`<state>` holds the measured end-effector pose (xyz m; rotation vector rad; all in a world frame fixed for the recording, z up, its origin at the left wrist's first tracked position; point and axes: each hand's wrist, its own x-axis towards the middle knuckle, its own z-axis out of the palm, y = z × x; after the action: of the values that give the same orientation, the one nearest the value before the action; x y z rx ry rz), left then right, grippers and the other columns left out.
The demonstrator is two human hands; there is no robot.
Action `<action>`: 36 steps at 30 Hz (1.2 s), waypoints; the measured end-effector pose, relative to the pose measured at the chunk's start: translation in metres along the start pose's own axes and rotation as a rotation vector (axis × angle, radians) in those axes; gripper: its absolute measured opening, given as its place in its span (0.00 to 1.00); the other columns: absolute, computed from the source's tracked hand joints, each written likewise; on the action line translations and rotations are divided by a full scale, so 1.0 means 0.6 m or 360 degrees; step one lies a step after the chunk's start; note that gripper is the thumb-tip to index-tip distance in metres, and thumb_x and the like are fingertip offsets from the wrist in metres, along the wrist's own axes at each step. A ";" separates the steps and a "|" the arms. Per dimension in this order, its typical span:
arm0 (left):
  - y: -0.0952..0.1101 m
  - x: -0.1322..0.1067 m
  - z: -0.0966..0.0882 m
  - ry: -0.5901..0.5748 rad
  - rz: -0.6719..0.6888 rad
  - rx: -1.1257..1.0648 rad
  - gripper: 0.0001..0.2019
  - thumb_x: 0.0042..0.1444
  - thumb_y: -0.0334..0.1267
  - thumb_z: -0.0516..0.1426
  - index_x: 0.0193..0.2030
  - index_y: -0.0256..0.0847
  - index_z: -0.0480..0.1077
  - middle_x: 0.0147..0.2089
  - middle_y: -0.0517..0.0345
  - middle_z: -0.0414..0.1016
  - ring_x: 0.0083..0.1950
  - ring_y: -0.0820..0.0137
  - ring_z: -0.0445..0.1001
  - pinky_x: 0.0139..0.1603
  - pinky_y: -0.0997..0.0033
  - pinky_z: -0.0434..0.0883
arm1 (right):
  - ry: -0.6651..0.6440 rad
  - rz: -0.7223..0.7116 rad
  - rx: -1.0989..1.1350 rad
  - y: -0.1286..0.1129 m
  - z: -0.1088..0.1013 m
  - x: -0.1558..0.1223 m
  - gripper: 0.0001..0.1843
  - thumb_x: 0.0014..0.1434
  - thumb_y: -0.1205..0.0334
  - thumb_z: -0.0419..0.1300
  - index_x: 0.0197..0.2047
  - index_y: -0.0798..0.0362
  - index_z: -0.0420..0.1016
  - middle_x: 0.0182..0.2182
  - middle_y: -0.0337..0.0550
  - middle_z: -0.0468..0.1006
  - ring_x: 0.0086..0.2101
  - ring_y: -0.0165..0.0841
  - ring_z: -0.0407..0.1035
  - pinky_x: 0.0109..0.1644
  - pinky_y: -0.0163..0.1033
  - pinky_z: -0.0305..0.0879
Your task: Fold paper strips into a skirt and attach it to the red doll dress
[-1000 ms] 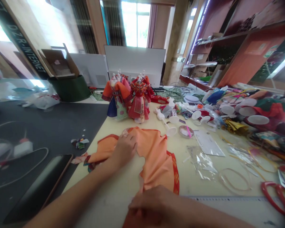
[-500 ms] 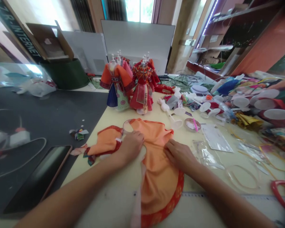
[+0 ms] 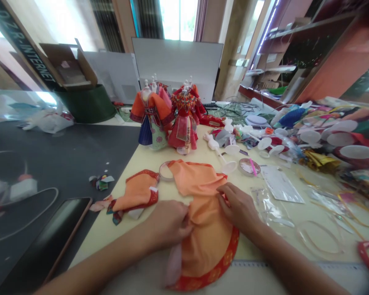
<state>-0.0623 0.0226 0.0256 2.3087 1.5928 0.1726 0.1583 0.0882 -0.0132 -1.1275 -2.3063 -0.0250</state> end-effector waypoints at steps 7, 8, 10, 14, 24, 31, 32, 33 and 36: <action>-0.001 -0.008 0.030 -0.0009 -0.0125 -0.0402 0.09 0.53 0.34 0.50 0.26 0.39 0.69 0.27 0.57 0.74 0.29 0.70 0.69 0.28 0.73 0.55 | -0.0110 -0.0257 0.0499 -0.064 -0.001 -0.025 0.05 0.60 0.69 0.51 0.35 0.53 0.67 0.30 0.43 0.71 0.32 0.33 0.65 0.36 0.36 0.61; 0.000 -0.007 0.035 0.0017 -0.0138 -0.0519 0.09 0.53 0.34 0.50 0.27 0.39 0.70 0.28 0.57 0.75 0.29 0.70 0.69 0.29 0.73 0.56 | -0.0157 -0.0271 0.0519 -0.072 0.000 -0.030 0.04 0.59 0.68 0.52 0.35 0.53 0.67 0.30 0.43 0.71 0.33 0.33 0.65 0.36 0.36 0.61; 0.003 -0.005 0.044 0.0053 -0.0157 -0.0787 0.08 0.53 0.34 0.51 0.28 0.39 0.71 0.29 0.58 0.75 0.30 0.71 0.70 0.31 0.75 0.60 | -0.0228 -0.0268 0.0547 -0.081 0.001 -0.037 0.02 0.59 0.67 0.53 0.35 0.53 0.67 0.31 0.43 0.71 0.33 0.34 0.66 0.37 0.37 0.62; 0.008 -0.002 0.057 0.0059 -0.0276 -0.1214 0.08 0.52 0.34 0.52 0.29 0.37 0.71 0.29 0.58 0.75 0.31 0.71 0.71 0.32 0.76 0.64 | -0.0323 -0.0207 0.0581 -0.082 0.002 -0.042 0.02 0.57 0.65 0.55 0.33 0.54 0.66 0.31 0.43 0.72 0.33 0.35 0.66 0.36 0.38 0.62; 0.002 0.001 0.056 0.0001 -0.0232 -0.1384 0.09 0.53 0.35 0.52 0.31 0.36 0.73 0.29 0.59 0.74 0.32 0.71 0.70 0.32 0.76 0.64 | -0.0506 -0.0045 0.0772 -0.076 0.000 -0.033 0.07 0.58 0.68 0.50 0.32 0.53 0.67 0.29 0.42 0.73 0.31 0.32 0.66 0.34 0.35 0.61; 0.002 0.000 0.054 0.0003 -0.0237 -0.1448 0.08 0.53 0.34 0.53 0.31 0.35 0.72 0.29 0.59 0.74 0.32 0.72 0.69 0.32 0.77 0.64 | -0.0506 -0.0018 0.0764 -0.074 -0.003 -0.034 0.05 0.56 0.69 0.50 0.30 0.53 0.65 0.26 0.40 0.70 0.28 0.31 0.64 0.31 0.34 0.59; 0.001 0.000 0.053 0.0004 -0.0254 -0.1456 0.07 0.53 0.34 0.53 0.31 0.35 0.72 0.29 0.59 0.74 0.32 0.72 0.70 0.32 0.77 0.64 | -0.0508 -0.0016 0.0771 -0.074 -0.003 -0.034 0.05 0.56 0.69 0.50 0.30 0.53 0.64 0.26 0.40 0.70 0.28 0.30 0.64 0.31 0.34 0.58; 0.001 0.000 0.053 0.0005 -0.0271 -0.1463 0.07 0.53 0.34 0.53 0.30 0.35 0.72 0.29 0.59 0.75 0.32 0.72 0.70 0.32 0.77 0.64 | -0.0512 -0.0010 0.0788 -0.075 -0.004 -0.033 0.04 0.56 0.68 0.50 0.30 0.53 0.64 0.26 0.39 0.70 0.28 0.30 0.63 0.31 0.34 0.58; 0.002 0.001 0.054 0.0002 -0.0279 -0.1482 0.07 0.53 0.34 0.54 0.31 0.35 0.72 0.29 0.58 0.75 0.32 0.72 0.70 0.33 0.76 0.65 | -0.0539 0.0015 0.0846 -0.076 -0.004 -0.033 0.03 0.56 0.66 0.53 0.31 0.53 0.64 0.26 0.39 0.69 0.28 0.29 0.63 0.31 0.33 0.58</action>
<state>-0.0521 0.0161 -0.0043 1.4412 1.2945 0.6995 0.1359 0.0439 -0.0108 -0.9102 -2.3776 0.7894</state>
